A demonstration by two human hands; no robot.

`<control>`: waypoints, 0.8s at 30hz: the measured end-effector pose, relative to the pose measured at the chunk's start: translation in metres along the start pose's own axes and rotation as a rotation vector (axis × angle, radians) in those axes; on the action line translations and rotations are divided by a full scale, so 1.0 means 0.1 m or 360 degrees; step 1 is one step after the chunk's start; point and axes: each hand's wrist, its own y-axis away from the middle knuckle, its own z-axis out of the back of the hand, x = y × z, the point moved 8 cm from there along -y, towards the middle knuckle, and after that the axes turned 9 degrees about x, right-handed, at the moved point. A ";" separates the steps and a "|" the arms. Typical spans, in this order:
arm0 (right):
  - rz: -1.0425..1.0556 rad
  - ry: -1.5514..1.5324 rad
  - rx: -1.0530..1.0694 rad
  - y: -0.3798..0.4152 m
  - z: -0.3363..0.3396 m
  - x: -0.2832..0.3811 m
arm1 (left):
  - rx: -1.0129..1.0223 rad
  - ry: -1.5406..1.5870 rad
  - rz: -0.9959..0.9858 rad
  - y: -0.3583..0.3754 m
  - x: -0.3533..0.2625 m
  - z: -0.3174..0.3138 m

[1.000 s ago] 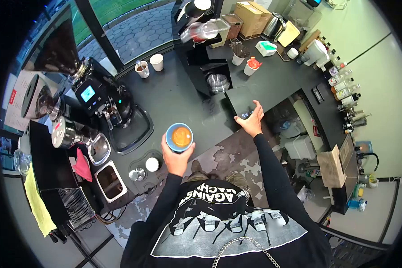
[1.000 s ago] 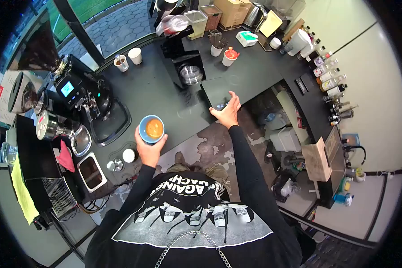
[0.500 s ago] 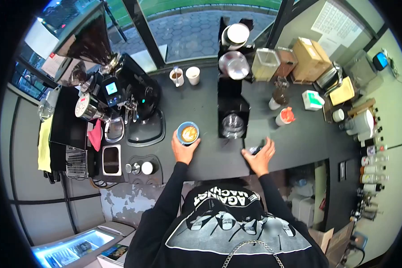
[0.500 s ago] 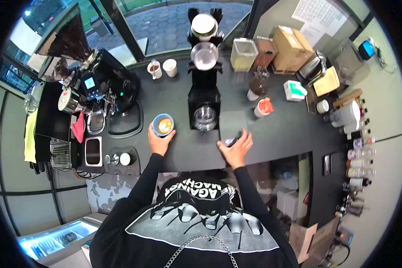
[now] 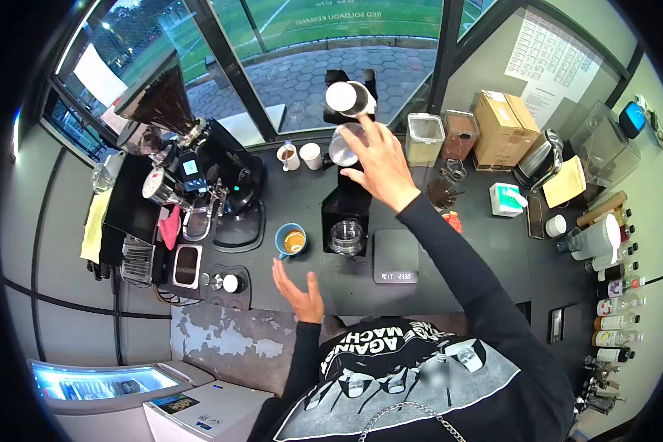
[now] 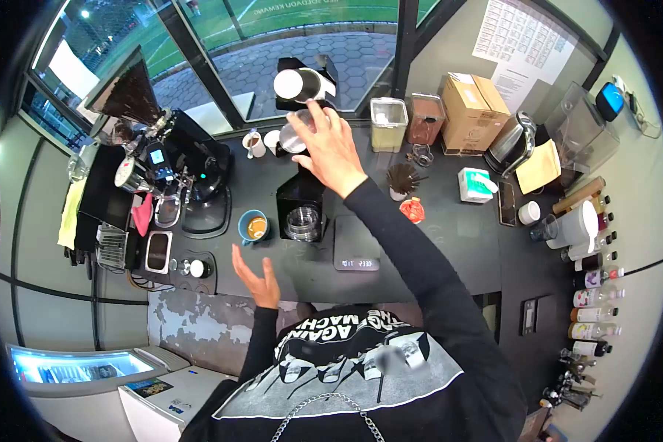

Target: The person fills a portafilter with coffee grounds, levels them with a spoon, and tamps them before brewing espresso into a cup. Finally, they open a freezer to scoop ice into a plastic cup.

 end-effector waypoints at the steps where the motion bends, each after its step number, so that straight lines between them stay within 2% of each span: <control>1: 0.0069 -0.0015 0.0016 -0.06 -0.09 -0.02 | 0.0032 -0.0072 -0.0044 0.01 -0.13 0.04; 5: 0.0032 -0.0225 -0.0090 -0.07 0.27 0.14 | 0.0030 0.0016 -0.0144 -0.01 -0.33 0.26; 7: -0.0089 -0.0273 -0.0153 0.06 0.56 0.26 | 0.0026 0.0082 -0.0148 0.02 -0.34 0.37; 9: -0.0260 -0.0616 -0.0291 0.24 0.80 0.29 | 0.0041 0.0257 -0.0182 -0.01 -0.36 0.49; 11: -0.0444 -0.1488 -0.0479 0.57 0.67 0.19 | 0.0133 0.0460 -0.0192 -0.05 -0.34 0.57; 13: -0.0388 -0.1911 -0.0608 0.86 0.52 0.34 | 0.0259 0.0665 -0.0203 -0.12 -0.33 0.64; 15: -0.0565 -0.1889 -0.0369 1.17 0.16 0.68 | 0.0829 0.0802 -0.0309 -0.18 -0.40 0.53; 16: -0.0531 -0.1718 -0.0108 1.29 -0.02 0.95 | 0.0898 0.0858 -0.0382 -0.22 -0.46 0.52; 19: -0.0273 -0.1162 0.0744 1.65 -0.54 1.76 | 0.0974 0.1796 0.0095 -0.16 -0.37 0.38; 21: -0.0485 -0.1370 0.0626 1.94 -0.78 2.02 | 0.1210 0.1451 0.0148 -0.05 -0.16 0.28; 23: -0.0578 -0.1307 0.0553 2.17 -0.85 2.10 | 0.1388 0.1223 -0.0036 0.06 -0.06 0.28; 24: -0.0607 -0.1190 0.0683 2.26 -0.89 2.10 | 0.1469 0.1157 -0.0061 0.11 -0.05 0.30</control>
